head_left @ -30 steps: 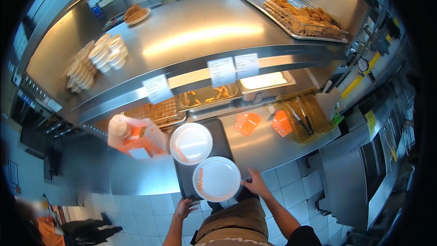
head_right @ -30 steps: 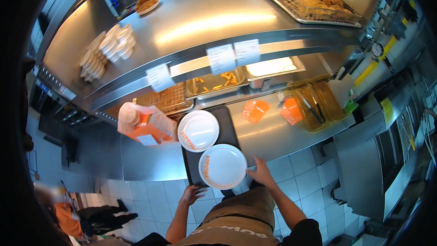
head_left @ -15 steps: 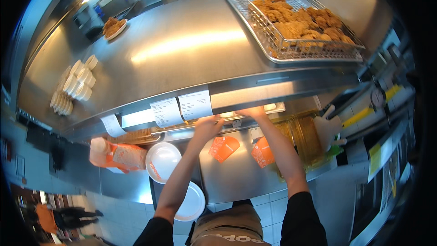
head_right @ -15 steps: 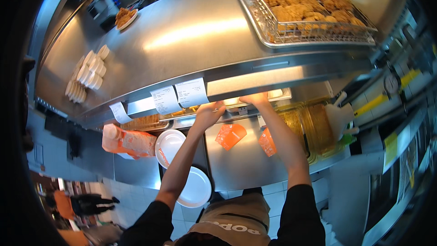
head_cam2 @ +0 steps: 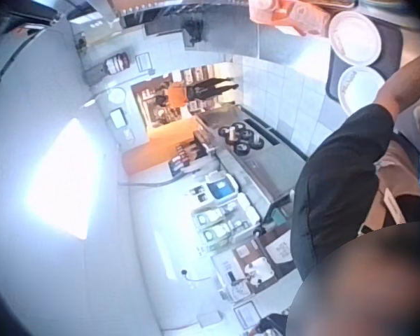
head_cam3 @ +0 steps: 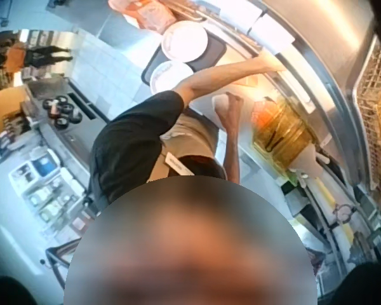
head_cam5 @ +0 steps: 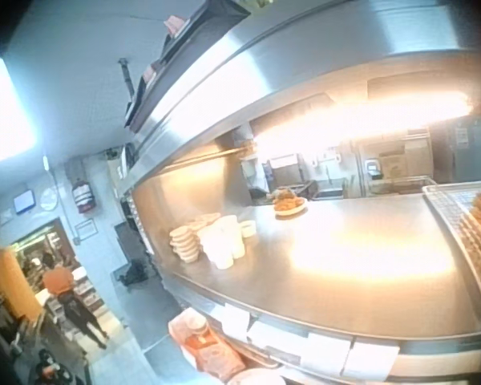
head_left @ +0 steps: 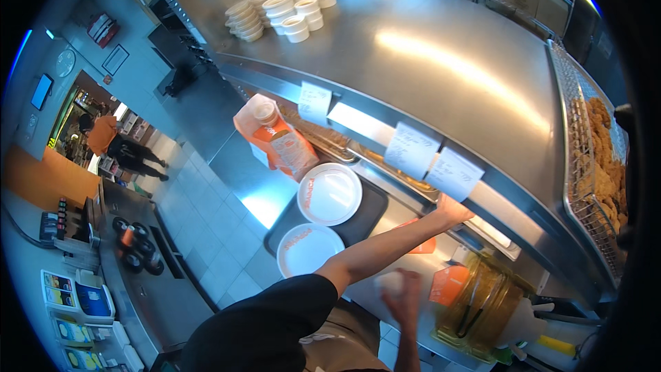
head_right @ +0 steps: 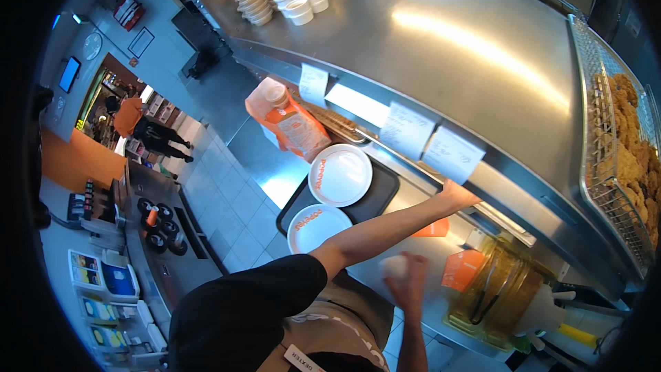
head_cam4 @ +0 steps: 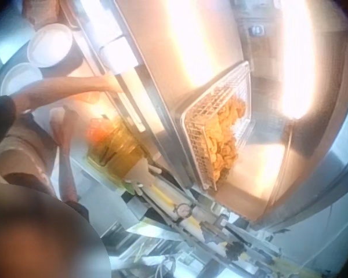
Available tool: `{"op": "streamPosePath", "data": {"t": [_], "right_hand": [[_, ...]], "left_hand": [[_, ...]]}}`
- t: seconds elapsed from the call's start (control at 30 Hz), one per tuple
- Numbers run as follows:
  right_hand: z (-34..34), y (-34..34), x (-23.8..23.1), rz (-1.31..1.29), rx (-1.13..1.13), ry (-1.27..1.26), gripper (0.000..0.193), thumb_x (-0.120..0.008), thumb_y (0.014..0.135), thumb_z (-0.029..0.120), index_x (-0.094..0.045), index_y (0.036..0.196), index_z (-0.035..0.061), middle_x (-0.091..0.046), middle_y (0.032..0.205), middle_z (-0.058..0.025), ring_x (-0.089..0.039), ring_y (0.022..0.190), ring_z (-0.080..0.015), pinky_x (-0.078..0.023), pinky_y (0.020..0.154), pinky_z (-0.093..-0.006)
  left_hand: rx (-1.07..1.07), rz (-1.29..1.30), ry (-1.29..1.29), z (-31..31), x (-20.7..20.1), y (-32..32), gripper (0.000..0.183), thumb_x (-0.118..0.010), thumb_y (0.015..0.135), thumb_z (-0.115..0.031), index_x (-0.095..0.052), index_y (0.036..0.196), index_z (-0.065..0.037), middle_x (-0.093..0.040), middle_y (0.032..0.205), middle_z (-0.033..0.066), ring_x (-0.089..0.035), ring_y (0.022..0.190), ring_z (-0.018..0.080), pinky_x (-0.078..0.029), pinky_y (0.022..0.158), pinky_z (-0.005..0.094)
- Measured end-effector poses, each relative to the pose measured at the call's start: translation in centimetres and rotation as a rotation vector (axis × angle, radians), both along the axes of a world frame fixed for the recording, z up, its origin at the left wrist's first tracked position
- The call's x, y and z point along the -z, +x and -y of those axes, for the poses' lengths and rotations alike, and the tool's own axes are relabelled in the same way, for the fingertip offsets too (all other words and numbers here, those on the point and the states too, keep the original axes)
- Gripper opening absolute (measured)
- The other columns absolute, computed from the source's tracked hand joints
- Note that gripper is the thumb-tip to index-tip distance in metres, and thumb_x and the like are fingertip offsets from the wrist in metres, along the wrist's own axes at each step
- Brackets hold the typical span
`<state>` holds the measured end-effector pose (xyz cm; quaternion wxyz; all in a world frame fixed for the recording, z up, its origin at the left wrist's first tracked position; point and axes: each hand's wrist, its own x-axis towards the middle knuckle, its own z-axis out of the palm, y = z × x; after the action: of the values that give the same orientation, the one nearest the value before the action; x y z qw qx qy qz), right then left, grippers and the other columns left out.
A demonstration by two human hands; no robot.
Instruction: The person assembles multiple meal orders at a fast-food counter. They use tongs to place fried chicken and french fries onto plates and into branded boxes, add sauce cups, and arrange the completed orders on a tray for pickup.
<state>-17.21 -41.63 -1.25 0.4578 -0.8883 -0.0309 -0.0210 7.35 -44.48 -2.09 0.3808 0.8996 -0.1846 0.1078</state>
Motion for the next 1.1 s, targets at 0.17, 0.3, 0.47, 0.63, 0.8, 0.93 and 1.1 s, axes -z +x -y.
{"op": "streamPosePath", "data": {"t": [0.17, 0.3, 0.47, 0.63, 0.8, 0.93, 1.1], "right_hand": [[-14.3, 1.6, 7.5, -0.175, -0.314, 0.165, 0.055, -0.074, 0.073, 0.012, -0.057, 0.124, 0.0043, -0.054, 0.124, -0.0212, -0.055, 0.112, -0.0423, -0.048, 0.092, -0.0483], [-18.9, 4.2, 10.2, 0.072, -0.282, -0.166, 0.045, -0.071, 0.075, 0.009, -0.062, 0.119, 0.0062, -0.056, 0.129, -0.0189, -0.053, 0.119, -0.0409, -0.045, 0.099, -0.0497], [-19.2, 2.4, 9.5, 0.124, 0.151, -0.129, 0.036, -0.068, 0.076, 0.002, -0.065, 0.111, 0.0055, -0.058, 0.125, -0.0179, -0.053, 0.119, -0.0380, -0.043, 0.102, -0.0473], [-21.3, -1.8, 7.4, 0.075, 0.520, -0.063, 0.025, -0.063, 0.075, -0.004, -0.065, 0.100, 0.0022, -0.060, 0.111, -0.0175, -0.059, 0.106, -0.0366, -0.047, 0.093, -0.0430], [-21.4, -5.4, 6.0, 0.100, 0.735, -0.131, 0.022, -0.059, 0.077, -0.007, -0.065, 0.096, 0.0014, -0.062, 0.104, -0.0164, -0.061, 0.099, -0.0333, -0.049, 0.087, -0.0408], [-24.5, -3.2, 5.3, -0.076, 1.005, 0.031, 0.024, -0.057, 0.077, -0.008, -0.064, 0.097, 0.0021, -0.063, 0.102, -0.0133, -0.063, 0.091, -0.0256, -0.051, 0.077, -0.0351], [-37.4, 16.5, 7.9, 0.002, 0.204, 0.639, 0.058, -0.059, 0.098, 0.023, -0.035, 0.148, 0.0064, -0.045, 0.145, -0.0152, -0.048, 0.130, -0.0272, -0.042, 0.104, -0.0402]], "left_hand": [[0.130, -0.192, -0.231, -9.5, -1.2, -2.4, 0.047, -0.077, 0.072, -0.039, -0.066, 0.105, -0.008, -0.058, 0.109, 0.0177, -0.060, 0.099, 0.0374, -0.051, 0.083, 0.0462], [0.208, -0.402, -0.024, -25.0, 0.6, -4.1, 0.053, -0.078, 0.071, -0.038, -0.064, 0.114, -0.012, -0.051, 0.116, 0.0174, -0.060, 0.104, 0.0387, -0.051, 0.090, 0.0462], [0.155, -0.534, 0.534, -36.6, 6.0, 1.0, 0.053, -0.078, 0.073, -0.037, -0.064, 0.117, -0.012, -0.050, 0.122, 0.0212, -0.060, 0.106, 0.0404, -0.053, 0.090, 0.0492], [-0.021, 0.069, 0.172, -40.1, 9.3, -1.1, 0.039, -0.068, 0.086, -0.026, -0.064, 0.121, -0.011, -0.052, 0.132, 0.0224, -0.062, 0.109, 0.0365, -0.056, 0.085, 0.0452], [-0.421, -0.084, -0.438, -56.5, 9.8, -4.0, 0.035, -0.065, 0.079, 0.004, -0.057, 0.112, -0.003, -0.057, 0.099, 0.0042, -0.055, 0.082, 0.0147, -0.047, 0.066, 0.0264], [-0.348, -0.214, -0.510, -68.3, 9.7, 4.6, 0.073, -0.064, 0.074, 0.009, -0.041, 0.141, -0.005, -0.048, 0.139, 0.0136, -0.045, 0.129, 0.0253, -0.046, 0.098, 0.0386], [0.020, -0.309, -0.628, -69.8, 9.6, 12.2, 0.064, -0.061, 0.076, 0.006, -0.047, 0.139, 0.002, -0.057, 0.132, 0.0142, -0.052, 0.125, 0.0228, -0.041, 0.104, 0.0367]]}}
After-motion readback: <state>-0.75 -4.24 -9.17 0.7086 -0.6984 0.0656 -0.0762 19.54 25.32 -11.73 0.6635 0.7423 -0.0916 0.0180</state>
